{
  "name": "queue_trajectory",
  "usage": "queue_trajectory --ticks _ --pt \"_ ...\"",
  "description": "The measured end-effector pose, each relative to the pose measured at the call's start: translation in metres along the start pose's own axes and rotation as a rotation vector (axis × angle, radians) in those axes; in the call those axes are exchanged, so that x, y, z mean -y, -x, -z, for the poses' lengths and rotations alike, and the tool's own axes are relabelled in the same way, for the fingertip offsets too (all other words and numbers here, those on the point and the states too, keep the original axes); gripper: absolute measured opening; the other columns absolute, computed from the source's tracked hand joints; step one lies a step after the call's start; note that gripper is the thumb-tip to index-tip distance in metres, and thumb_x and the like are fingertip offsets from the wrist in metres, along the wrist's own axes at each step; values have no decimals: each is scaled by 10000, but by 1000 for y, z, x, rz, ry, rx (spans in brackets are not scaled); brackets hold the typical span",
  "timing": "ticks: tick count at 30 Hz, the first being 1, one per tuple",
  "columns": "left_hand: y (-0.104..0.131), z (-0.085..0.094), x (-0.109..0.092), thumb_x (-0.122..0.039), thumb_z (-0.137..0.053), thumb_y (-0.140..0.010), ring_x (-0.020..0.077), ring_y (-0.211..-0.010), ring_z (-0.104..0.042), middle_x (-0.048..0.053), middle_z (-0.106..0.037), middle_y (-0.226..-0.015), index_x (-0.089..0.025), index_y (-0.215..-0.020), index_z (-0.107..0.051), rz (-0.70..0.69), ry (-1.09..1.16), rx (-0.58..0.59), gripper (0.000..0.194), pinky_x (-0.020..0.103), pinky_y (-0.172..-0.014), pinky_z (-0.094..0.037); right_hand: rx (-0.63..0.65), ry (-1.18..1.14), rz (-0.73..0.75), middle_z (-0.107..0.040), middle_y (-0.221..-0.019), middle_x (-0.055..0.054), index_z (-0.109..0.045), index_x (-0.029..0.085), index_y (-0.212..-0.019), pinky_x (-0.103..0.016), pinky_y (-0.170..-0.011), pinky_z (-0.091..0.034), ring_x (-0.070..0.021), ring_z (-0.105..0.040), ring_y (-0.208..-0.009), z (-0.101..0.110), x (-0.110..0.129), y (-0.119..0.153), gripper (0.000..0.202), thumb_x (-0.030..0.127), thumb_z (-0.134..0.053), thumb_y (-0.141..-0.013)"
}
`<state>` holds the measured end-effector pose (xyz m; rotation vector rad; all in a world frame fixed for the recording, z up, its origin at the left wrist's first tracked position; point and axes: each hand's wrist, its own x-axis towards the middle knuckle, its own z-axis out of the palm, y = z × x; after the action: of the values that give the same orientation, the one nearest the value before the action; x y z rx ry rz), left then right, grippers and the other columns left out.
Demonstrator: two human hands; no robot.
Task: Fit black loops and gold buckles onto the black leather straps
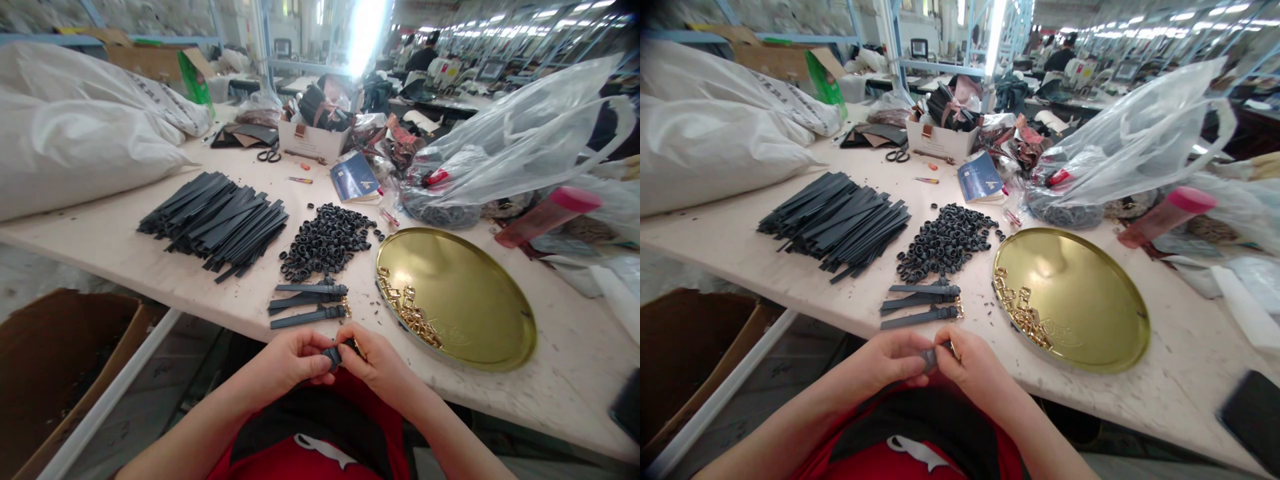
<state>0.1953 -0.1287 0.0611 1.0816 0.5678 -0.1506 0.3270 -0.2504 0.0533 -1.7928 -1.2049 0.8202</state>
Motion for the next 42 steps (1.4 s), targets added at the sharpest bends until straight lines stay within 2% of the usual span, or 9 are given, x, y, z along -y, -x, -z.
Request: queue_trajectory --ticks 7,15,19,24,29,33,36,39,42 --pt "-2 -2 0 -300 -687 -657 116 -642 -610 24 -651 -717 -124 -892 -589 -42 -29 20 309 216 -615 -423 7 -225 -196 -456 -589 64 -495 215 -768 -221 -515 -317 -104 -404 -549 -4 -2 2 49 239 -537 -760" --pt "-1 -8 4 -301 -681 -654 111 -611 -586 23 -642 -693 -111 -946 -549 -25 -43 32 373 228 -609 -426 48 -152 -93 -495 -681 31 -470 212 -786 -245 -583 -338 -125 -431 -630 -6 5 16 111 292 -429 -852" --pt "7 -3 5 -314 -640 -692 117 -660 -605 43 -655 -798 -127 -1011 -542 6 -72 80 382 227 -619 -432 -22 -266 -102 -464 -649 34 -463 211 -785 -247 -571 -342 -129 -429 -618 -17 -2 20 193 374 -403 -867" --pt "13 -1 6 -389 -594 -698 86 -515 -558 17 -637 -628 -126 -691 -551 130 -173 101 266 189 -506 -392 -52 -238 -49 -560 -817 -9 -520 211 -930 -274 -691 -389 -165 -511 -778 -24 -10 23 180 344 -418 -863" --pt "8 -8 9 -363 -570 -702 56 -412 -474 -26 -572 -534 -135 -619 -528 77 -247 90 245 160 -427 -340 20 -178 7 -609 -955 -36 -526 222 -1009 -295 -795 -393 -189 -545 -911 -22 -6 31 206 312 -396 -877" --pt "5 -11 -1 -360 -469 -790 82 -474 -510 -16 -569 -585 -136 -723 -593 -25 -464 154 265 172 -465 -380 -17 -180 12 -615 -882 -39 -499 220 -1069 -295 -734 -424 -184 -569 -828 -24 -5 31 268 346 -336 -897" --pt "-4 -4 -17 -336 -413 -831 133 -611 -564 12 -612 -664 -162 -752 -620 -230 -844 53 282 210 -572 -414 -172 -31 47 -610 -826 -52 -482 200 -1127 -323 -712 -434 -200 -570 -780 -20 -5 13 327 368 -332 -890" --pt "-22 14 -28 -302 -509 -785 209 -890 -558 64 -631 -946 -187 -949 -611 -469 -1250 -207 224 290 -802 -400 -387 259 111 -593 -1028 -120 -526 171 -1116 -412 -860 -383 -267 -520 -978 -12 -13 -21 365 393 -429 -843" --pt "-43 35 -28 -232 -610 -690 272 -1029 -490 130 -556 -1115 -143 -1163 -485 -539 -1536 -390 497 368 -884 -362 -477 391 110 -520 -1194 -161 -497 131 -1177 -450 -950 -331 -282 -448 -1114 -11 -33 -54 425 386 -409 -850"
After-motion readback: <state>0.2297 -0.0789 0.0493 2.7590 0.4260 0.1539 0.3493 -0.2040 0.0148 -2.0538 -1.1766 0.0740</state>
